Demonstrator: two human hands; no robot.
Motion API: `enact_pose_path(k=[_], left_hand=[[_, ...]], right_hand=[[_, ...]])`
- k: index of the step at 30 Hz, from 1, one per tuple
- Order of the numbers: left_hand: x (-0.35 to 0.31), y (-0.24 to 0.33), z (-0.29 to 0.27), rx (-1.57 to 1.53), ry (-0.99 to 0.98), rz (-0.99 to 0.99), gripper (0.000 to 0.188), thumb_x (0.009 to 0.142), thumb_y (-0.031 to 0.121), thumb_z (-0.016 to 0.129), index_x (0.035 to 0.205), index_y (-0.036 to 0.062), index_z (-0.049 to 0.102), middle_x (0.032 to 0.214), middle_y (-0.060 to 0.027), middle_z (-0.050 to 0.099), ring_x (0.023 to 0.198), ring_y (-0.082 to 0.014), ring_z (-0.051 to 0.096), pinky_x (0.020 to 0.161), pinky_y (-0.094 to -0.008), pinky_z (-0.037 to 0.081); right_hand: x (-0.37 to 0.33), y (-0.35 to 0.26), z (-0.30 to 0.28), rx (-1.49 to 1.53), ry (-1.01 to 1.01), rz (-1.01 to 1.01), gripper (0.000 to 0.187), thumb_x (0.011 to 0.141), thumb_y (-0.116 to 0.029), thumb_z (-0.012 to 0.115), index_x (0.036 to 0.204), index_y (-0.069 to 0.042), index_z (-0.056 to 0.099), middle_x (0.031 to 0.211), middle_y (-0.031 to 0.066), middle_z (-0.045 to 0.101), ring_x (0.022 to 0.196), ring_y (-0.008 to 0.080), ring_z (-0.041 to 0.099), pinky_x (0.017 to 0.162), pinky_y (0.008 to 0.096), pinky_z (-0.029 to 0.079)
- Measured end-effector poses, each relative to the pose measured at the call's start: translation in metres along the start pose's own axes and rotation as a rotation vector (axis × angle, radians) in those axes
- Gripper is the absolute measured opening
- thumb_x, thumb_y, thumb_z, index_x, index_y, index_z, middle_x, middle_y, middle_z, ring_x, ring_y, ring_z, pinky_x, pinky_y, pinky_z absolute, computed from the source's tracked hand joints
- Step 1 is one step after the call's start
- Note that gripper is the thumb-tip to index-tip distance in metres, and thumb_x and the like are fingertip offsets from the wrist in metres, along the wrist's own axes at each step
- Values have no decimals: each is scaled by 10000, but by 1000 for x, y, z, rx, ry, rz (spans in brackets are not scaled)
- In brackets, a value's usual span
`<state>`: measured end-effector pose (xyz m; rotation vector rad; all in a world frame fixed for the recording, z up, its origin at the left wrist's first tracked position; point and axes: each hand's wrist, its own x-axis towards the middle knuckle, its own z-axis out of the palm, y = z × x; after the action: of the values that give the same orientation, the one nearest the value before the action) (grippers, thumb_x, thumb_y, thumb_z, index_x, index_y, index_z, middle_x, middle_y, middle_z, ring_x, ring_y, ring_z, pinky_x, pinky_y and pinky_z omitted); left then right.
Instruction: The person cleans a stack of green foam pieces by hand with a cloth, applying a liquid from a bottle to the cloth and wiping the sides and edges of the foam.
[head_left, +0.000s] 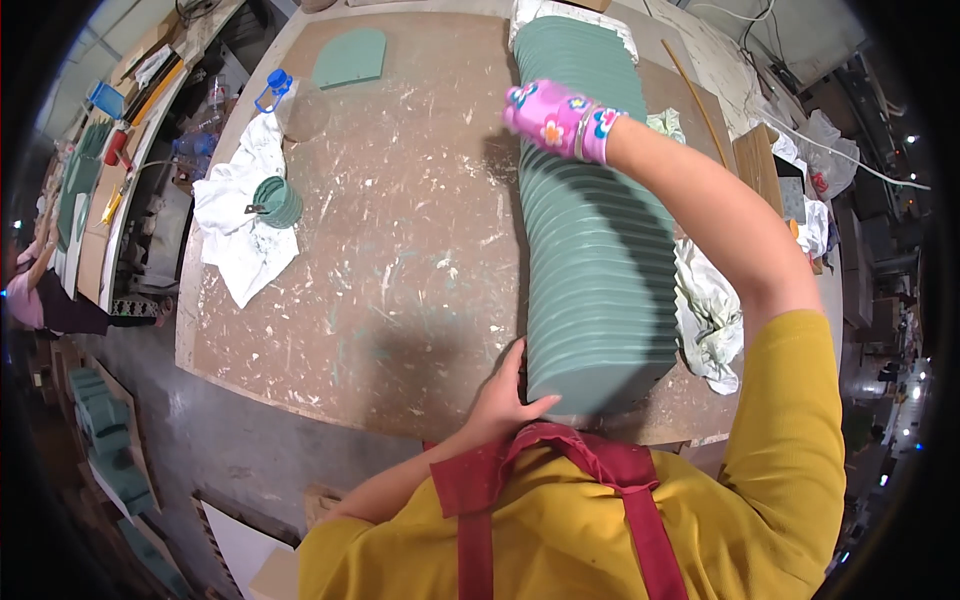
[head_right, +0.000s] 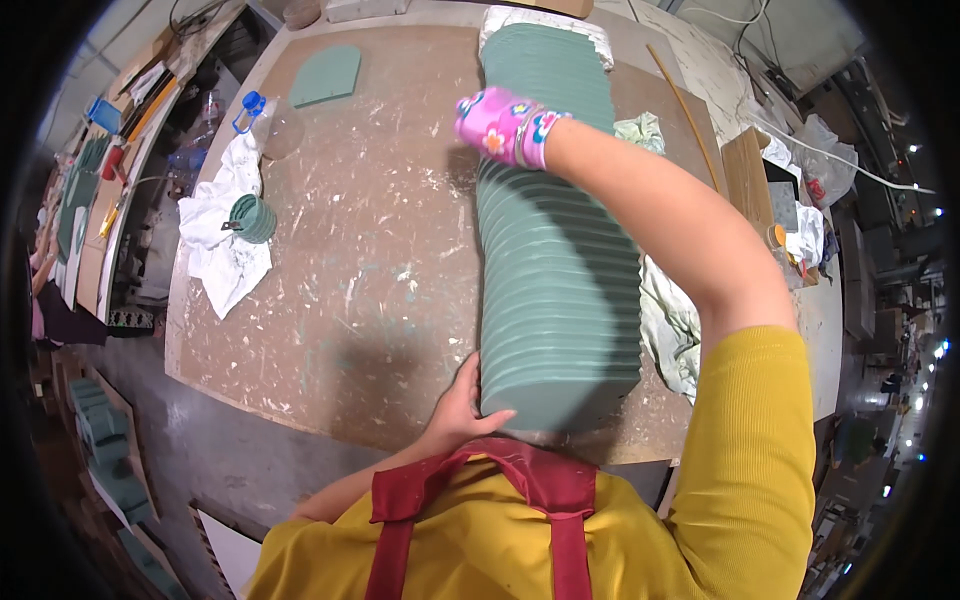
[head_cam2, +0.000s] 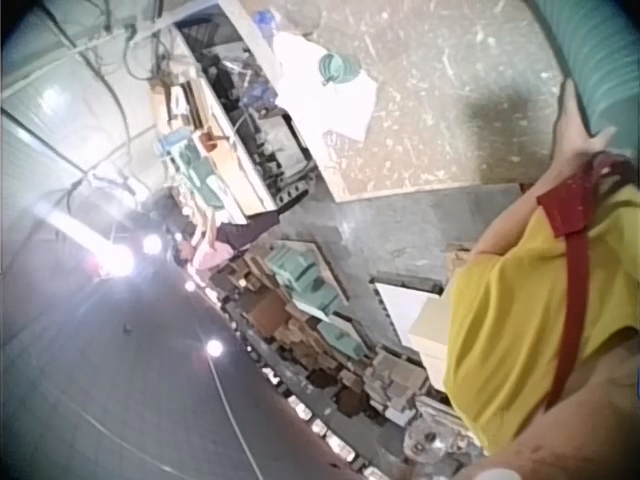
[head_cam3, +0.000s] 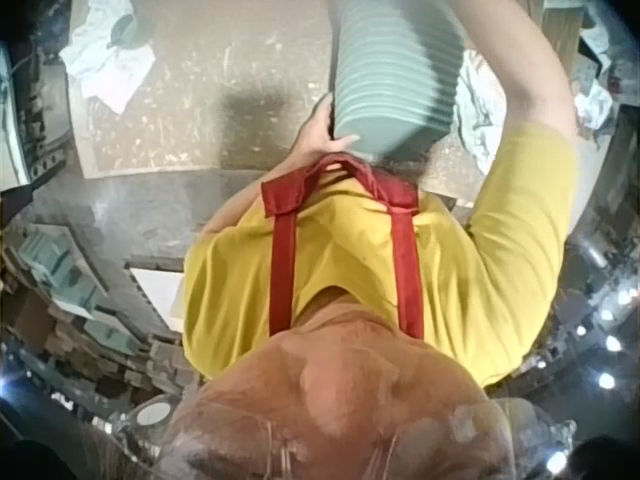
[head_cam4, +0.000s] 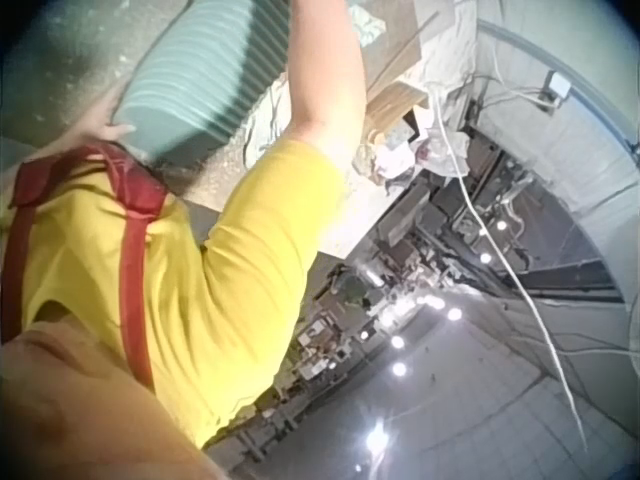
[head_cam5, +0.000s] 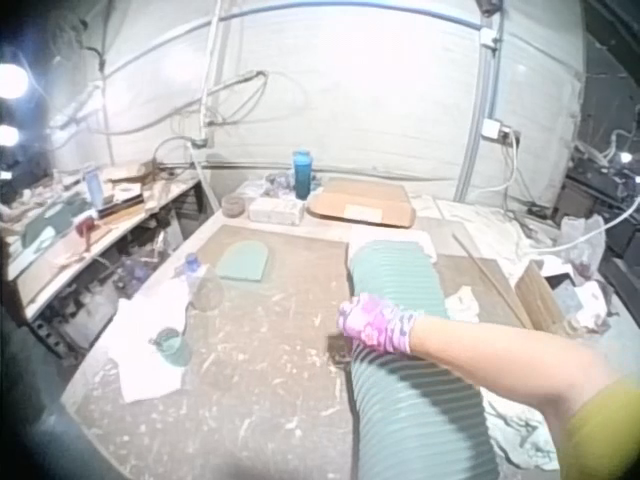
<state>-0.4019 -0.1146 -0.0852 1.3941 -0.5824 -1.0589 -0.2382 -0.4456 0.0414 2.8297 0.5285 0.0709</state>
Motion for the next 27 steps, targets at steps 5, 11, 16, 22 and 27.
enact_pose_path(k=[5,11,16,22,27], left_hand=[[-1,-3,-8,54,-2,-52,978,711,309,790,1419,-60,226,1325,-270,461,1209,-329,504,997,-358,406],[1,-3,-7,125,-23,-44,1005,703,357,790,1417,-66,223,1340,-278,444,1238,-353,476,1015,-376,392],[-2,5,-7,117,-7,-62,992,708,346,788,1420,-56,227,1336,-284,445,1238,-357,476,1017,-379,392],[-1,-8,-7,162,25,-10,977,702,312,798,1415,-52,237,1328,-274,456,1217,-357,491,1005,-380,403],[-1,-3,0,134,27,21,941,696,271,807,1407,-27,268,1301,-254,482,1185,-341,517,981,-376,424]], right_hand=[[-3,-53,-27,301,-358,-110,112,824,-109,590,912,-41,575,885,101,615,779,219,623,664,317,530],[4,18,6,28,-102,-81,141,827,-148,599,929,-51,603,891,97,605,810,213,628,677,291,547],[8,-25,-16,257,-119,-150,149,769,-79,636,907,-104,685,790,89,674,741,259,675,674,340,558],[24,-12,-24,409,-178,87,69,742,-105,649,809,-89,646,744,45,613,730,207,642,695,325,520],[24,32,12,21,-58,153,88,725,-94,666,809,-71,656,730,53,635,654,163,629,602,288,512]])
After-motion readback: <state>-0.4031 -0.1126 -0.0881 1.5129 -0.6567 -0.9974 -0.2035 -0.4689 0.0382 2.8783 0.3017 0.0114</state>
